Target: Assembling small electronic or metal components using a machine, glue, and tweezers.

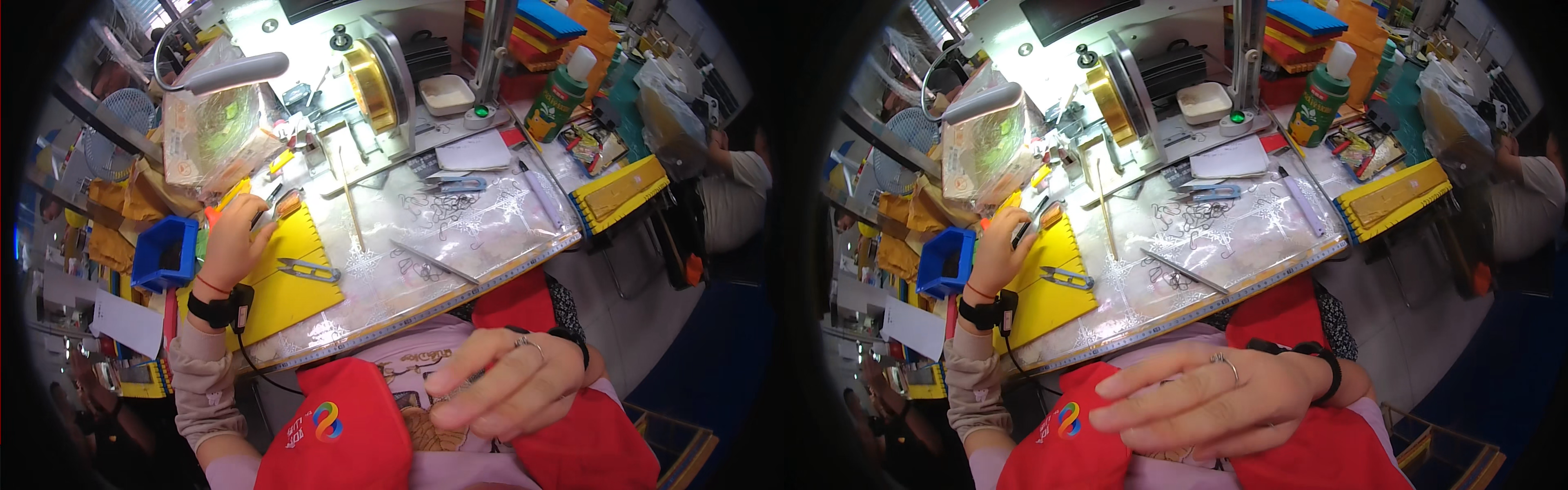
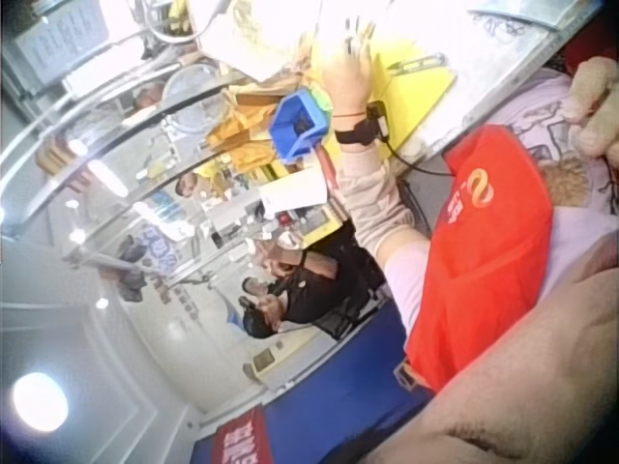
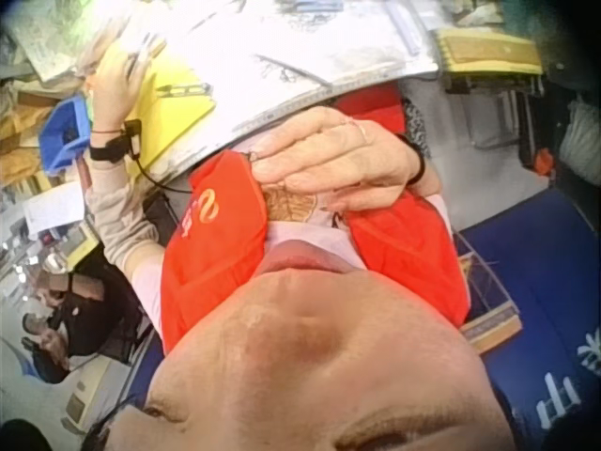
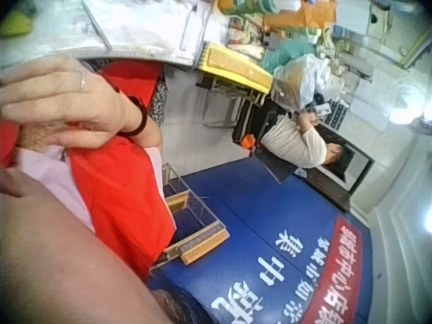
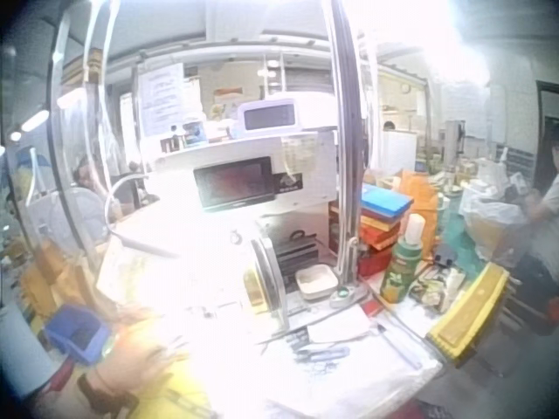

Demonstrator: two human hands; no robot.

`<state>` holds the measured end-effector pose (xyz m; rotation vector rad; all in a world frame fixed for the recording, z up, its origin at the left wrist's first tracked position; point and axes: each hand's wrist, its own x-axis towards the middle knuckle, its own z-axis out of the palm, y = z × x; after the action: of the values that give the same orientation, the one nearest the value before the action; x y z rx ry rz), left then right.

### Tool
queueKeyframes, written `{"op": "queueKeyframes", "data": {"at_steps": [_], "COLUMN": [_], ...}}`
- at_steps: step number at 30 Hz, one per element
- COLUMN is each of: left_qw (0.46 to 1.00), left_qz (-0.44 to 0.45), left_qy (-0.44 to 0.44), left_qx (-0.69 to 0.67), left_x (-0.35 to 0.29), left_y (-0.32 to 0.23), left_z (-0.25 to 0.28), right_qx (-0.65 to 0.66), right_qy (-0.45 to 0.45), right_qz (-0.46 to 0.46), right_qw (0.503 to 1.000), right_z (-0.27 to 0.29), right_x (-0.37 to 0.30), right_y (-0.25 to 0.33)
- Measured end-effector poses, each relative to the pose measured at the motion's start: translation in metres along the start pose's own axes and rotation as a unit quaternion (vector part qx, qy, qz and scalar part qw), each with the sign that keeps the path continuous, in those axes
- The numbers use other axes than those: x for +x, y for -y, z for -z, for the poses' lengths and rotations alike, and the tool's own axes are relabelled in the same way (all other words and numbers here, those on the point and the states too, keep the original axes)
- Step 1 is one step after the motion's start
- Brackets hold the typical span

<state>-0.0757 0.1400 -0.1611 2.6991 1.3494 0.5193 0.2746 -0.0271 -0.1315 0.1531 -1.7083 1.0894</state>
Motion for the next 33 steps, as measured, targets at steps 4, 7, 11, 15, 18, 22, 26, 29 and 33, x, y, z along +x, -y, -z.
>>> {"op": "queueKeyframes", "data": {"at_steps": [4,7,11,15,18,22,26,29,33], "left_qw": [0.996,0.994,0.981,0.921,0.993,0.997,0.976,0.970,0.965], "left_qz": [0.020,0.018,0.127,-0.068,0.003,-0.042,-0.108,-0.127,-0.128], "left_qy": [-0.071,-0.107,-0.093,-0.179,-0.053,-0.067,-0.180,-0.198,-0.218], "left_qx": [-0.046,0.016,0.113,0.340,0.107,0.017,0.064,0.054,0.068], "left_x": [-0.007,-0.009,-0.017,0.004,0.033,0.071,0.092,0.105,0.112], "left_y": [-0.012,-0.001,0.036,0.031,0.022,-0.020,-0.037,-0.030,-0.029], "left_z": [0.018,0.027,0.064,0.078,0.068,0.039,0.023,0.016,0.012], "right_qx": [-0.045,-0.086,-0.251,-0.603,-0.647,-0.716,-0.709,-0.640,-0.309], "right_qy": [0.014,0.037,0.057,0.013,0.035,0.098,0.089,0.068,-0.065], "right_qz": [-0.078,-0.108,-0.160,-0.238,-0.279,-0.320,-0.322,-0.331,-0.361], "right_qw": [0.996,0.990,0.953,0.761,0.709,0.613,0.621,0.690,0.878], "right_z": [0.004,0.005,0.021,0.071,0.107,0.121,0.118,0.114,0.094], "right_x": [0.000,0.002,0.005,-0.003,-0.011,-0.023,-0.014,0.001,0.029], "right_y": [-0.004,-0.007,-0.023,-0.052,-0.082,-0.111,-0.111,-0.099,-0.089]}}
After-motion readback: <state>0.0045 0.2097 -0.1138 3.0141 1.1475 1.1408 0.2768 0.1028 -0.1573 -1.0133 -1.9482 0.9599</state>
